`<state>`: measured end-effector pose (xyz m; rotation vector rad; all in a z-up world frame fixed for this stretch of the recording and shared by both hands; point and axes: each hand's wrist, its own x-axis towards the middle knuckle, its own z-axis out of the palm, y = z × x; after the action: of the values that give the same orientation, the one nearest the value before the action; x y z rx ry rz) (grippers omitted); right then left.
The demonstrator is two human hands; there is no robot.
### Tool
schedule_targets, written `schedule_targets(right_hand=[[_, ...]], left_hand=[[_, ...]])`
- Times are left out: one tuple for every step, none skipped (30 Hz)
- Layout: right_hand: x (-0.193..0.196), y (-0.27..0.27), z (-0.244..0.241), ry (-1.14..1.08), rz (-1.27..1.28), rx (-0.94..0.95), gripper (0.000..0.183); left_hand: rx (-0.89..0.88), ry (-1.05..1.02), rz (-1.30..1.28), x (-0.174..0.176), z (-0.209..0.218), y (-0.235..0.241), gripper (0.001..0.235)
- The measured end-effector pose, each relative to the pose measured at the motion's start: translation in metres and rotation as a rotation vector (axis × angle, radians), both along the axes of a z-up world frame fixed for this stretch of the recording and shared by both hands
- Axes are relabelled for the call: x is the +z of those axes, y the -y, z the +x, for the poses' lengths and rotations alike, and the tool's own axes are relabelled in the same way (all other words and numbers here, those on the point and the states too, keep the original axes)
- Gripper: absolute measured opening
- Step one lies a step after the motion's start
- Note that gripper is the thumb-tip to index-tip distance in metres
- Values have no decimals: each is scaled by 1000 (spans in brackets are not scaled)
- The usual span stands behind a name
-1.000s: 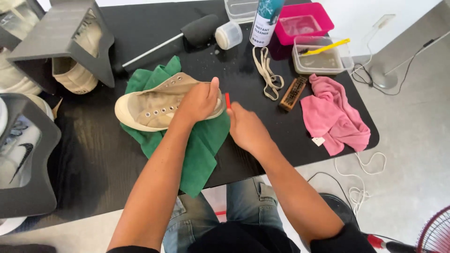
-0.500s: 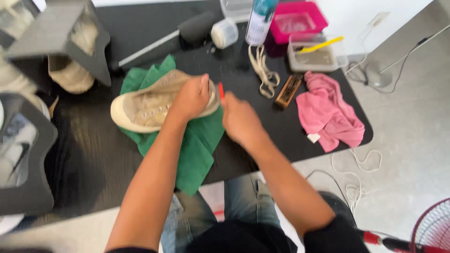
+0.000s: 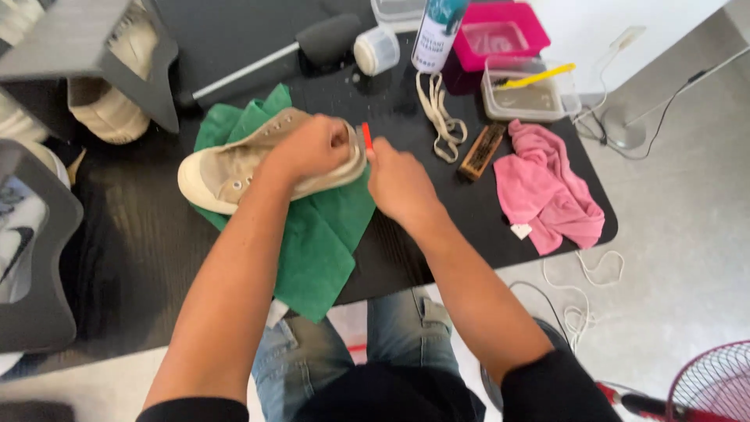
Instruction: The person cleans the interior of a beige canvas sneaker using a red brush. They scrub the insole and the inner lining of the shoe while it rests on a green towel on a black table.
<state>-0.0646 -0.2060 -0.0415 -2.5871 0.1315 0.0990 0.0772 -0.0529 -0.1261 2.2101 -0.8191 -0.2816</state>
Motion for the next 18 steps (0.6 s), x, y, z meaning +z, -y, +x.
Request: schedule_targets(right_hand=[[2,-3,-12,-12,3,0,37],[8,-5,-14,-30,-24,13,35],[15,-8,-16,-48,-51,26,33],[13,-7,-10,-43,-57,29,33],[10,-5,-4,-38,-77,12,34],[4,-3,-6,-51,-91,-15,35],[4,-3,-7,-65,-89,-21,35],[7,-4,-3,-33,-107,-8,34],[11,-6,0,-1,-125,6,34],[17,-8,-8,14,-129,14,34],[22,-10,-16,-20,-102,-1,36],[25,-10,-28,-64,-76,-20,39],[21,-7,-11,-60,-82,-17,39],[14,-3,0,-37,-111,15,38],[7,2,11,-15,-140,47,37],[6,1,8,-33,-135,46,37],[7,0,6,-21,-142,54,36],[14,0,15,25,-160,66,36]], left_hand=[[0,-12,3,-13,-4,3,24],[-4,14,-11,-18,4,6,24],[-8,39,-24,-23,12,8,23],[-4,44,-29,-22,15,8,23],[22,17,-52,-21,17,8,21],[37,-28,-68,-27,12,9,20],[31,-42,-66,-21,1,9,20],[52,-28,-55,-9,-3,7,19],[73,-14,-45,3,-7,5,18],[81,1,-50,0,-6,7,18],[72,-9,-62,-4,-4,9,18],[59,-28,-76,-12,-6,13,19],[63,-23,-82,-16,4,12,19],[43,3,-118,-24,8,13,19],[23,30,-155,-33,12,14,19],[21,12,-150,-22,3,10,19],[-9,-47,-143,-9,-5,5,23],[-36,-72,-145,13,1,2,28]])
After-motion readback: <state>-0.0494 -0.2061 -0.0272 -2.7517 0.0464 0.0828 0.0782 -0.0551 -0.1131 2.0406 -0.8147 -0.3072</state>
